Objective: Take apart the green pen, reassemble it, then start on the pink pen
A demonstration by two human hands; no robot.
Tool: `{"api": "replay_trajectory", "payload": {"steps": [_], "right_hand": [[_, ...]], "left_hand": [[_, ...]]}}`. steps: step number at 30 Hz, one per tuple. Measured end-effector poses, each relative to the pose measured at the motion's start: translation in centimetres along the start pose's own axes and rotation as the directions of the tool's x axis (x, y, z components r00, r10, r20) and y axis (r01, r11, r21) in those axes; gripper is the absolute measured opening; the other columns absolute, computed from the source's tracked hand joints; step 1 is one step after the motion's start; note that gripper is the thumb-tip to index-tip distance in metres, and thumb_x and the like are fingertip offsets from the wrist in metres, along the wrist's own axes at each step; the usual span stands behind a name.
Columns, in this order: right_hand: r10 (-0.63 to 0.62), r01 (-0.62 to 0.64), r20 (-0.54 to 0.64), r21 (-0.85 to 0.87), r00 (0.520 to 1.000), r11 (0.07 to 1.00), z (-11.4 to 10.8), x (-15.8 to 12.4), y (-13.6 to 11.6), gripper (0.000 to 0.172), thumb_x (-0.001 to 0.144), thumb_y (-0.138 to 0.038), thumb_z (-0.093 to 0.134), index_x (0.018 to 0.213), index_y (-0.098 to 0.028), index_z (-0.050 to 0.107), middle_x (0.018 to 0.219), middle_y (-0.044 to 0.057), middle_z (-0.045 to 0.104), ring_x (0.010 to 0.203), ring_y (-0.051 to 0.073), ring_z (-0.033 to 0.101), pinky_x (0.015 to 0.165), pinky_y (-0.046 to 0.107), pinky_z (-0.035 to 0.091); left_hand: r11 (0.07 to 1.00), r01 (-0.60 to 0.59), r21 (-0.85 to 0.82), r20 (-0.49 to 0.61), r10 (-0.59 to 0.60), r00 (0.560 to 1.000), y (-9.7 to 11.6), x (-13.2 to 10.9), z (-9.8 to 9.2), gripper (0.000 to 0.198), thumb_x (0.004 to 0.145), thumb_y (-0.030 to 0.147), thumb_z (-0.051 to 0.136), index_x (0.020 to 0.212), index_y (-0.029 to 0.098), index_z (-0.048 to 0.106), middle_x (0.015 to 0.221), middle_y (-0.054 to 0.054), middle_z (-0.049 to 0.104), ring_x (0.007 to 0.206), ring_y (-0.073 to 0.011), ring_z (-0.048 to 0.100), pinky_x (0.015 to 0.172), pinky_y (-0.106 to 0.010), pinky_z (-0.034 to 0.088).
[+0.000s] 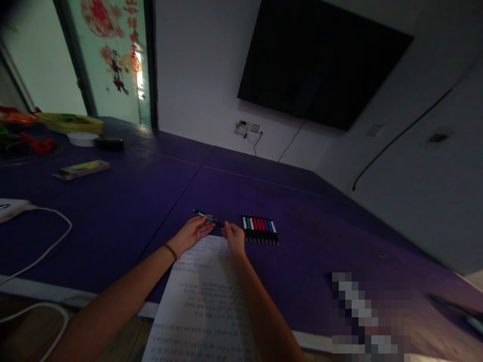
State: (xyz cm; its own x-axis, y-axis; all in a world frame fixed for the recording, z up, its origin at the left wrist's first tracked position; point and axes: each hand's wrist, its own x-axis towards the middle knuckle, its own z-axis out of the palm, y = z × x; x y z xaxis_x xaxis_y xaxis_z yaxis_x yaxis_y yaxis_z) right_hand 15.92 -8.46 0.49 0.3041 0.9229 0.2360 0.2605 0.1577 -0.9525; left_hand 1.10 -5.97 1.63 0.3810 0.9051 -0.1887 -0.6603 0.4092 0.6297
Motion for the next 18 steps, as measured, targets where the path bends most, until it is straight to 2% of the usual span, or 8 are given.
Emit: {"api": "replay_trajectory", "payload": {"steps": [2,6,12,15,18], "right_hand": [[0.0,0.0,-0.001,-0.01,1.0,1.0,-0.04,0.06,0.05,0.046,0.066,-0.059,0.047,0.063,-0.014,0.058,0.055,0.004,0.057,0.046,0.013,0.05,0.043,0.024,0.039],[-0.08,0.08,-0.009,0.005,0.997,0.997,-0.11,0.3,0.33,0.039,0.059,-0.05,0.06,0.078,-0.016,0.059,0.07,0.004,0.06,0.052,0.013,0.052,0.047,0.023,0.04],[-0.048,0.048,0.005,-0.014,0.999,0.999,-0.17,0.45,0.77,0.037,0.064,-0.052,0.054,0.063,-0.016,0.058,0.053,0.002,0.056,0.049,0.014,0.05,0.048,0.024,0.039],[-0.044,0.044,0.016,-0.026,0.999,0.999,-0.2,0.43,0.84,0.038,0.067,-0.052,0.051,0.067,-0.015,0.059,0.058,0.003,0.058,0.05,0.014,0.05,0.049,0.024,0.039],[-0.07,0.07,0.01,-0.044,0.997,0.997,-0.17,0.48,1.01,0.034,0.062,-0.047,0.058,0.076,-0.016,0.06,0.064,0.003,0.059,0.053,0.013,0.05,0.049,0.024,0.039]], "left_hand": [[1.0,-0.006,0.001,-0.002,0.006,1.0,-0.03,0.0,0.02,0.01,0.075,0.018,0.055,0.081,0.011,0.059,0.076,-0.009,0.063,0.071,-0.0144,0.062,0.072,-0.026,0.049],[0.999,-0.035,-0.016,-0.028,0.034,0.999,0.03,0.12,-0.06,0.009,0.075,0.018,0.055,0.079,0.011,0.059,0.071,-0.007,0.062,0.071,-0.0136,0.062,0.071,-0.025,0.049],[1.0,-0.014,-0.017,-0.022,0.014,1.0,0.07,0.15,-0.05,0.009,0.075,0.019,0.055,0.078,0.011,0.059,0.072,-0.008,0.063,0.071,-0.014,0.062,0.072,-0.025,0.049],[0.999,-0.024,-0.02,-0.041,0.024,0.999,0.12,-0.04,0.13,0.009,0.075,0.018,0.056,0.077,0.011,0.059,0.071,-0.007,0.062,0.071,-0.0138,0.062,0.073,-0.025,0.049],[0.998,-0.048,-0.03,-0.06,0.046,0.997,0.19,-0.2,0.22,0.008,0.075,0.018,0.056,0.074,0.011,0.059,0.069,-0.006,0.062,0.07,-0.0133,0.062,0.073,-0.024,0.048]]}}
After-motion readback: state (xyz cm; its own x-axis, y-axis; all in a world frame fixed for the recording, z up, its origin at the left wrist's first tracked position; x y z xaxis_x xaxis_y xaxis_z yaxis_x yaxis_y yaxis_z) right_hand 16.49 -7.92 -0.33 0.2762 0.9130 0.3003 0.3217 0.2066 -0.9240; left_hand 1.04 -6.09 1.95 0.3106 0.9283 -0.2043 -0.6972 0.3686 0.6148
